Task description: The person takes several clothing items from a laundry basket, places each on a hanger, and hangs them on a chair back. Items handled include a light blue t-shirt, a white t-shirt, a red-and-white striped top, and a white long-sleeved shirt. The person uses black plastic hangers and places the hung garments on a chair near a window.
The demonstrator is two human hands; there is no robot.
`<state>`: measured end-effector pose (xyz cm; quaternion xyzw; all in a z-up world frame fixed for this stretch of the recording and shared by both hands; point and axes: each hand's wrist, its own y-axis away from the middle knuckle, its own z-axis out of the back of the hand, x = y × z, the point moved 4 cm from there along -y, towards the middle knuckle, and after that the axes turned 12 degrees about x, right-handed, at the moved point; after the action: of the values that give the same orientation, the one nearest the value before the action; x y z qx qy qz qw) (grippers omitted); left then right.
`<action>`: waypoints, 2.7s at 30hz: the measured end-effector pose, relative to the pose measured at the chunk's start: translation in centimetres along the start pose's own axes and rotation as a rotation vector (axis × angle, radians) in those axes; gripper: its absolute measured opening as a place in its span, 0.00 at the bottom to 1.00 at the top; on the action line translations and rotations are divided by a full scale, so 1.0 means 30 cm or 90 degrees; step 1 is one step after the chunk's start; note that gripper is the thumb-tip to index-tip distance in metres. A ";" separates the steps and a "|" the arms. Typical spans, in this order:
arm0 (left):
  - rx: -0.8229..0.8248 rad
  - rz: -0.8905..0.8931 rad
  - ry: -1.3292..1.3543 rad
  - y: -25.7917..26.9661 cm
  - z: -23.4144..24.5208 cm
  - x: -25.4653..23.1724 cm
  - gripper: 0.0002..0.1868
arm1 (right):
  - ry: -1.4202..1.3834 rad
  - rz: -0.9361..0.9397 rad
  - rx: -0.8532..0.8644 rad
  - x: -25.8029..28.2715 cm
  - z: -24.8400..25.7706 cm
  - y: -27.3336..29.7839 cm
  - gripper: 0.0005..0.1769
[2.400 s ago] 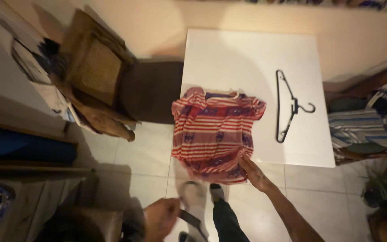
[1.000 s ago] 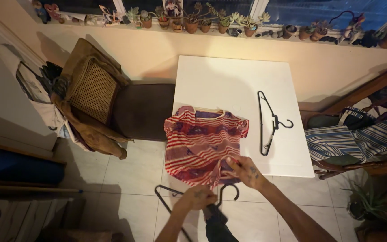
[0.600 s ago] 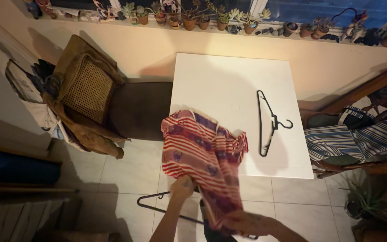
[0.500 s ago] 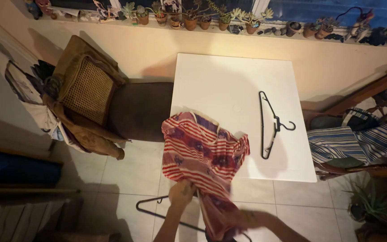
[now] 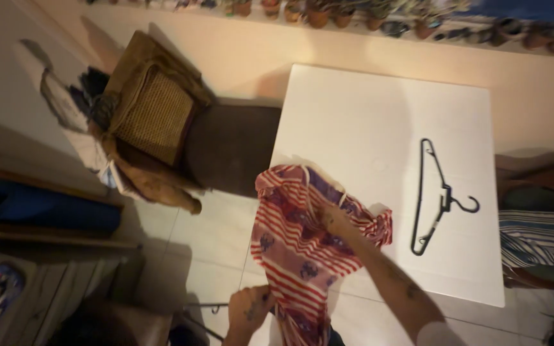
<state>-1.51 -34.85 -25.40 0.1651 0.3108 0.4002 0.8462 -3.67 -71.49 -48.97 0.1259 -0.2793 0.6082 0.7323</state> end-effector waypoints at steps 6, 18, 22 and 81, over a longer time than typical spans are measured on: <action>-0.090 -0.035 0.027 0.051 0.128 -0.040 0.14 | 0.125 -0.267 0.889 0.430 0.391 -0.082 0.29; -0.087 0.020 -0.026 0.111 0.196 -0.073 0.16 | -0.825 -0.571 0.703 0.526 0.308 0.107 0.11; -0.154 -0.019 -0.074 0.138 0.192 -0.081 0.13 | -0.255 -0.160 0.841 0.769 0.439 0.105 0.14; -0.252 -0.234 0.473 0.696 0.624 0.080 0.15 | -0.098 0.080 0.256 1.546 0.760 0.180 0.16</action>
<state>-0.02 -20.49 -1.24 -0.2123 0.5347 0.3272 0.7497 -9.85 -44.15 -5.21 0.2976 -0.2148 0.6845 0.6299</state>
